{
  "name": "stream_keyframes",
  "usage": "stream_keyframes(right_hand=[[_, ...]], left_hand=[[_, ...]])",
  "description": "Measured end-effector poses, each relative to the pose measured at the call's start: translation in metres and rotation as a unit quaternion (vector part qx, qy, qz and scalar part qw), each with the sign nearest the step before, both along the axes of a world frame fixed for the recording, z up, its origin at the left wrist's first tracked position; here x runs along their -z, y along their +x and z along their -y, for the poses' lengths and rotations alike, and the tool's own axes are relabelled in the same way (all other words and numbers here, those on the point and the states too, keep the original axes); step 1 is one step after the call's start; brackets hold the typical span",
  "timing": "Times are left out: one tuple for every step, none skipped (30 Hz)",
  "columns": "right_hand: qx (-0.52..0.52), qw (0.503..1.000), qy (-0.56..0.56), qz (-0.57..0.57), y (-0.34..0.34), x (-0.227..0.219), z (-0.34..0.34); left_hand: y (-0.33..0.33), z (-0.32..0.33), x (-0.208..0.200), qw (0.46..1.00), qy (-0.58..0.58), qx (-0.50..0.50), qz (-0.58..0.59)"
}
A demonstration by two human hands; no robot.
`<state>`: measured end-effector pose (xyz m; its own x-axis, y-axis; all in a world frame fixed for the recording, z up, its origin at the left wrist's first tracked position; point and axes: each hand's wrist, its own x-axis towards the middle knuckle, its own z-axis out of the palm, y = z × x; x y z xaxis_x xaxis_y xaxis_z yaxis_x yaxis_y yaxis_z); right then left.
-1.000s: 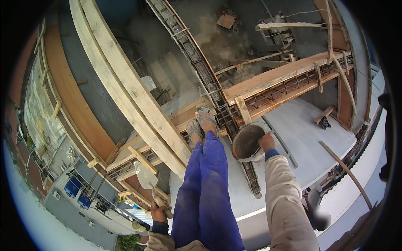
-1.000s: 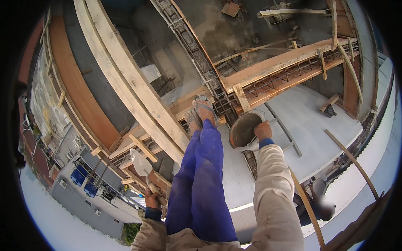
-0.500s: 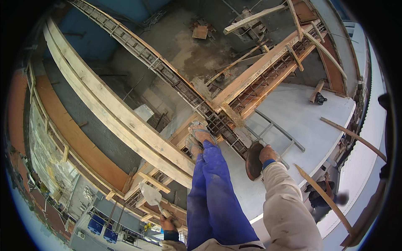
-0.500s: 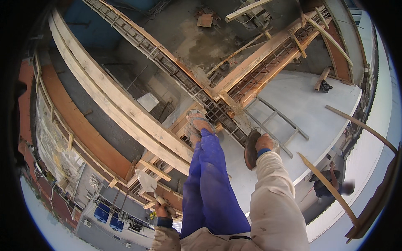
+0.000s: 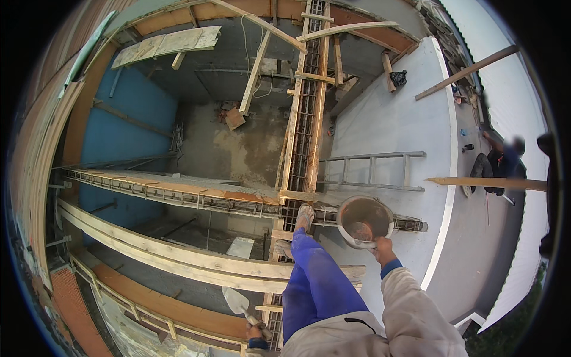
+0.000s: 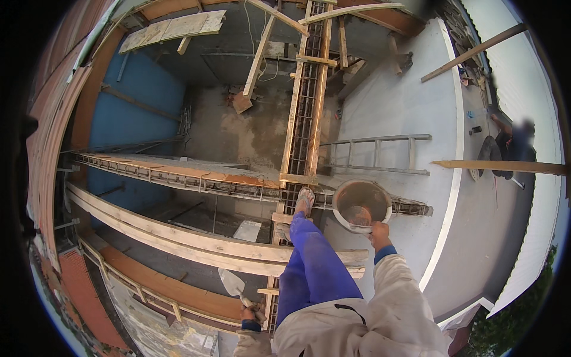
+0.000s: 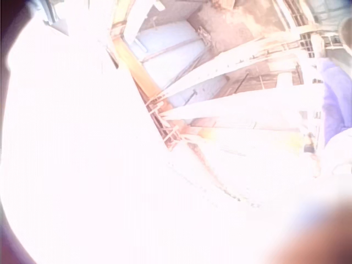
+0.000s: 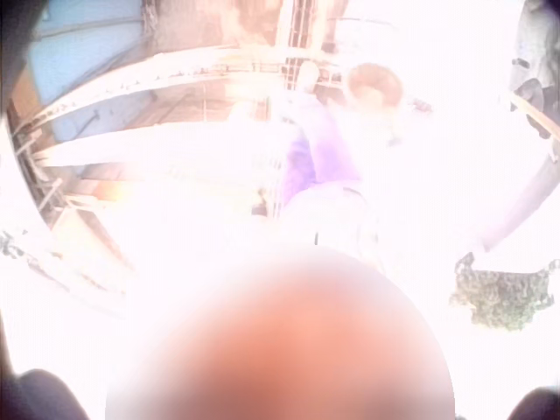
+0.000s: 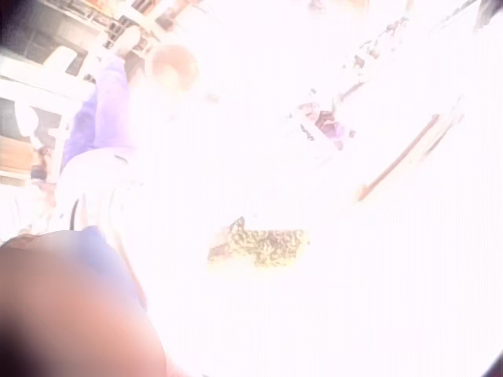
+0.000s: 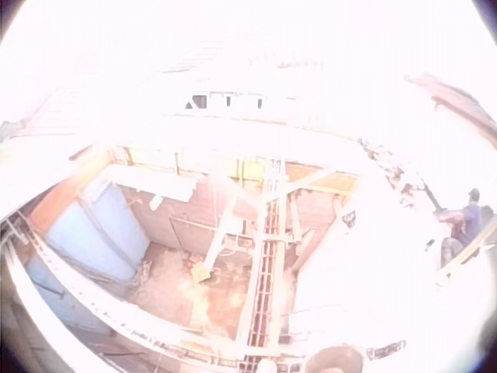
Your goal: The person smooths wet concrete on a rooftop using a trowel, then collects and stacks empty basins. The person walks across the roof and pours water from a basin onto the concrete surface.
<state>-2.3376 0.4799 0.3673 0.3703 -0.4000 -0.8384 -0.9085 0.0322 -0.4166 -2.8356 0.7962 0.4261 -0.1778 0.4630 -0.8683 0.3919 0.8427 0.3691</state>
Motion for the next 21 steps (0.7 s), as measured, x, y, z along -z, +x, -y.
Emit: stream_keyframes(right_hand=[[0.051, 0.999, 0.017, -0.007, 0.001, 0.002, -0.008], [0.108, 0.993, 0.037, -0.012, 0.005, 0.004, -0.016], [0.155, 0.986, 0.056, 0.004, 0.01, 0.005, -0.025], [0.178, 0.982, 0.064, 0.01, 0.015, 0.006, -0.035], [0.202, 0.976, 0.073, 0.022, 0.025, 0.006, -0.045], [0.226, 0.971, 0.075, 0.03, 0.037, 0.004, -0.053], [0.234, 0.968, 0.075, 0.045, 0.05, 0.001, -0.062], [0.244, 0.965, 0.069, 0.059, 0.068, -0.005, -0.07], [0.251, 0.96, 0.091, 0.084, 0.089, -0.016, -0.075], [0.258, 0.953, 0.111, 0.109, 0.111, -0.028, -0.082], [0.277, 0.934, 0.169, 0.151, 0.136, -0.041, -0.091], [0.306, 0.911, 0.202, 0.192, 0.161, -0.058, -0.092], [0.299, 0.911, 0.202, 0.201, 0.186, -0.077, -0.093], [0.293, 0.911, 0.197, 0.212, 0.206, -0.094, -0.097], [0.217, 0.933, 0.136, 0.253, 0.215, -0.109, -0.104], [0.115, 0.939, 0.098, 0.31, 0.221, -0.124, -0.104], [-0.005, 0.95, 0.02, 0.31, 0.22, -0.14, -0.098], [-0.143, 0.935, -0.043, 0.321, 0.217, -0.149, -0.098], [-0.266, 0.898, -0.1, 0.335, 0.203, -0.156, -0.097], [-0.323, 0.88, -0.107, 0.331, 0.189, -0.159, -0.094], [-0.365, 0.868, -0.109, 0.319, 0.163, -0.16, -0.091]], left_hand=[[0.003, -0.02, -0.008, 0.999, -0.043, -0.011, 0.001], [0.009, -0.036, -0.015, 0.999, -0.03, -0.002, 0.026], [0.013, -0.049, -0.025, 0.999, -0.032, 0.005, 0.024], [0.015, -0.063, -0.037, 0.999, -0.036, 0.012, 0.015], [0.02, -0.076, -0.047, 0.999, -0.033, 0.023, 0.011], [0.026, -0.087, -0.053, 0.999, -0.035, 0.041, 0.005], [0.027, -0.098, -0.061, 0.998, -0.038, 0.058, -0.004], [0.029, -0.108, -0.068, 0.996, -0.041, 0.075, -0.015], [0.033, -0.118, -0.072, 0.995, -0.047, 0.092, -0.016], [0.035, -0.126, -0.074, 0.992, -0.054, 0.108, -0.021], [0.035, -0.134, -0.077, 0.989, -0.067, 0.129, -0.039], [0.036, -0.142, -0.078, 0.991, -0.066, 0.114, -0.04], [0.041, -0.15, -0.074, 0.99, -0.073, 0.109, -0.05], [0.048, -0.158, -0.069, 0.989, -0.081, 0.107, -0.059], [0.054, -0.166, -0.065, 0.987, -0.08, 0.138, -0.037], [0.06, -0.174, -0.063, 0.984, -0.076, 0.163, -0.016], [0.068, -0.179, -0.06, 0.981, -0.068, 0.18, 0.005], [0.081, -0.18, -0.054, 0.974, -0.063, 0.216, 0.012], [0.094, -0.178, -0.051, 0.968, -0.057, 0.244, 0.015], [0.1, -0.173, -0.054, 0.963, -0.05, 0.265, 0.014], [0.109, -0.17, -0.057, 0.98, -0.047, 0.182, 0.072]])
